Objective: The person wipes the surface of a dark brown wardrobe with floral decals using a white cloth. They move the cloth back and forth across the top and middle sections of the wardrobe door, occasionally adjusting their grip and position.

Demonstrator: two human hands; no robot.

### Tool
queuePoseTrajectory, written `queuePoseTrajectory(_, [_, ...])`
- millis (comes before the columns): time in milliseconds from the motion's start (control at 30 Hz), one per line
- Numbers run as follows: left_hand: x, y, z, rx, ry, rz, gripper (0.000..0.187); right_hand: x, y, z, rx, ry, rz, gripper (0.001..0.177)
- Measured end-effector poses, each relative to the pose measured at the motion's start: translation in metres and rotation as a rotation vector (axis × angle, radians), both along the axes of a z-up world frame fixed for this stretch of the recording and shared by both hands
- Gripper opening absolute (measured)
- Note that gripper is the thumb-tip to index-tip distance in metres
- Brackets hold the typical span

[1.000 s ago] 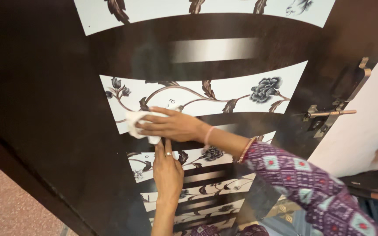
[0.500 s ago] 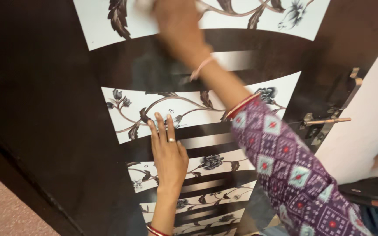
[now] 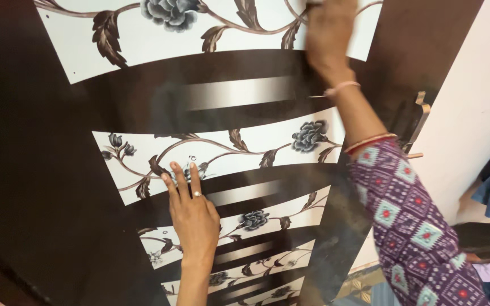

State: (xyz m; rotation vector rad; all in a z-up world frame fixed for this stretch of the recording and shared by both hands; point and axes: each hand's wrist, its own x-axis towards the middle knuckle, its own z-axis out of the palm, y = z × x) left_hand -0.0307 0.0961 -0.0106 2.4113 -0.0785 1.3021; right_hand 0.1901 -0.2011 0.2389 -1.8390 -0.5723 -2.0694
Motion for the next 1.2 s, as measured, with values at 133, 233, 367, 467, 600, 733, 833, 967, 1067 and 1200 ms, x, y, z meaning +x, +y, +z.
queuePoseTrajectory(133, [0.0,0.002,0.001,-0.019,-0.012,-0.025,0.066,0.014,-0.104,-0.023,0.342,0.07,0.083,0.039])
queuePoseTrajectory(233, [0.0,0.003,0.003,0.005,-0.015,-0.025,0.066,0.027,-0.126,-0.034,0.527,0.024,-0.072,0.048])
queuePoseTrajectory(367, [-0.002,0.003,0.007,0.031,0.005,-0.008,0.07,0.039,-0.042,-0.014,0.485,-0.005,-0.052,0.043])
queuePoseTrajectory(467, [-0.003,0.001,0.009,0.024,0.069,-0.003,0.074,0.016,0.081,0.001,0.29,0.071,0.093,0.039])
queuePoseTrajectory(600, [-0.002,0.003,0.007,0.016,0.058,0.009,0.078,-0.045,0.232,0.009,-0.062,0.229,0.275,0.035])
queuePoseTrajectory(733, [-0.001,0.006,0.001,0.01,0.013,-0.019,0.083,-0.096,0.284,-0.022,-0.566,-0.001,0.121,0.067])
queuePoseTrajectory(833, [0.0,0.01,-0.002,0.019,0.021,-0.005,0.083,-0.112,0.273,-0.064,-0.879,0.098,0.163,0.074])
queuePoseTrajectory(967, [-0.001,0.012,-0.002,0.025,0.043,0.01,0.082,-0.091,0.196,-0.081,-0.944,0.242,0.228,0.07])
queuePoseTrajectory(1067, [-0.001,0.012,-0.001,0.032,0.02,-0.009,0.08,-0.062,0.096,-0.071,-0.617,0.067,-0.028,0.054])
queuePoseTrajectory(1200, [-0.001,0.009,0.0,0.026,0.05,-0.025,0.078,-0.023,-0.036,-0.069,-0.052,0.166,-0.084,0.048])
